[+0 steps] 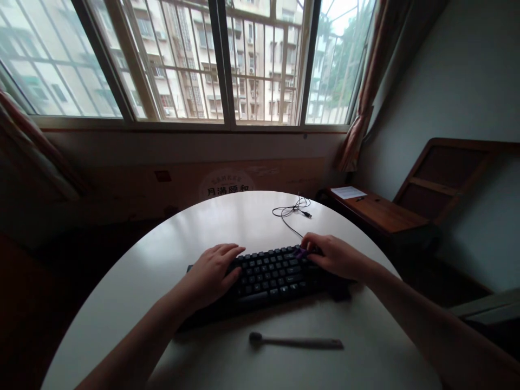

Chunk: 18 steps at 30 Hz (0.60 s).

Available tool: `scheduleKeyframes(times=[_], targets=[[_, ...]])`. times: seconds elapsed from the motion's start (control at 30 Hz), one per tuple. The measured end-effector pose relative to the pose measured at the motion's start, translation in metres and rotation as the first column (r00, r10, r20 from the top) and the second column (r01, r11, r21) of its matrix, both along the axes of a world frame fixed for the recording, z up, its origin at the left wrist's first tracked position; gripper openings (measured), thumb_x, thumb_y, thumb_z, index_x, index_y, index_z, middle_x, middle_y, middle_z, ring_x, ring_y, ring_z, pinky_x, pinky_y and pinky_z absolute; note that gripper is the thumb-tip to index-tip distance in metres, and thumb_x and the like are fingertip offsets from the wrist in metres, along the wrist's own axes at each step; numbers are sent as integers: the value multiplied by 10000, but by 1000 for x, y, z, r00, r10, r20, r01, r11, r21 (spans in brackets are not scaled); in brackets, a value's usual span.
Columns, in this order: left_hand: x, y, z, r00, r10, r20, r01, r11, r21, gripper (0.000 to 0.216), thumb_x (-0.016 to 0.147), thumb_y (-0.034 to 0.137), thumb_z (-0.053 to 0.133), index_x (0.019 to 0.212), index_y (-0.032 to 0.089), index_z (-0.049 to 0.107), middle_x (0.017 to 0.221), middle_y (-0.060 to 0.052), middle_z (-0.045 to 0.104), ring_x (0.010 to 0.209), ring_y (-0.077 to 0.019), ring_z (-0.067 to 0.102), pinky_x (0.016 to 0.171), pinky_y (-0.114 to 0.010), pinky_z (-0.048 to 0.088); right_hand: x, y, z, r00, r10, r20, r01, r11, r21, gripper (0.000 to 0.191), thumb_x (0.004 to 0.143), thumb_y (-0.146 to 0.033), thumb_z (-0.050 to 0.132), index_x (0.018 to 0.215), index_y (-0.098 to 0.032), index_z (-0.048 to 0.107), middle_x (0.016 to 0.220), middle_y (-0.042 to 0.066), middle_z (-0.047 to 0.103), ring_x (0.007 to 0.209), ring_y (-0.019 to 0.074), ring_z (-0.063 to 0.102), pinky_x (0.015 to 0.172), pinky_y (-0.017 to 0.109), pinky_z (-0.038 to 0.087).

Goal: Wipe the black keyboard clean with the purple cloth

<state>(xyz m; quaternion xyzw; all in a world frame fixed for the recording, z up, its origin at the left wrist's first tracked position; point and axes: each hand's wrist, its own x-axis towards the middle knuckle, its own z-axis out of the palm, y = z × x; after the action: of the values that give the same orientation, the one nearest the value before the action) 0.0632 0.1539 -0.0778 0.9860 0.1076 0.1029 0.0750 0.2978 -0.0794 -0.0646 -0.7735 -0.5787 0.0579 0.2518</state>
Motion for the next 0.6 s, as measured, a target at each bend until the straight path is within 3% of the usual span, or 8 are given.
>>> scheduleKeyframes(times=[0.17, 0.3, 0.43, 0.6], targets=[[5, -19, -9, 993, -118, 10, 118, 993, 10, 442, 920, 377, 488, 1353, 291, 514, 1447, -59, 482, 1329, -272, 421, 1118, -473, 332, -5, 10, -22, 997, -66, -29, 67, 997, 45, 157, 849, -214, 570, 952, -196, 687, 924, 44, 721, 845, 180, 654, 783, 287, 459], [8, -25, -14, 974, -226, -28, 227, 974, 23, 428, 946, 362, 463, 1373, 353, 490, 1513, -32, 401, 1385, -277, 351, 1151, -512, 258, -11, 7, -22, 998, -36, 54, 38, 999, -31, 235, 876, -267, 557, 1015, -209, 738, 1012, 61, 716, 937, 204, 648, 873, 313, 452], [9, -33, -13, 957, -288, -38, 289, 957, 20, 483, 939, 425, 480, 1415, 363, 434, 1547, -35, 346, 1410, -285, 313, 1168, -530, 208, -18, 2, -22, 984, -44, 174, 59, 995, -79, 305, 900, -299, 526, 1126, -230, 718, 1041, 63, 683, 899, 199, 641, 828, 302, 460], [11, -39, -21, 944, -321, -73, 323, 946, 21, 623, 874, 457, 570, 1454, 353, 370, 1565, -50, 310, 1433, -317, 261, 1161, -563, 185, -18, 4, -22, 972, -36, 231, 60, 993, -97, 293, 906, -282, 516, 1093, -236, 737, 999, 61, 664, 828, 174, 632, 789, 282, 457]])
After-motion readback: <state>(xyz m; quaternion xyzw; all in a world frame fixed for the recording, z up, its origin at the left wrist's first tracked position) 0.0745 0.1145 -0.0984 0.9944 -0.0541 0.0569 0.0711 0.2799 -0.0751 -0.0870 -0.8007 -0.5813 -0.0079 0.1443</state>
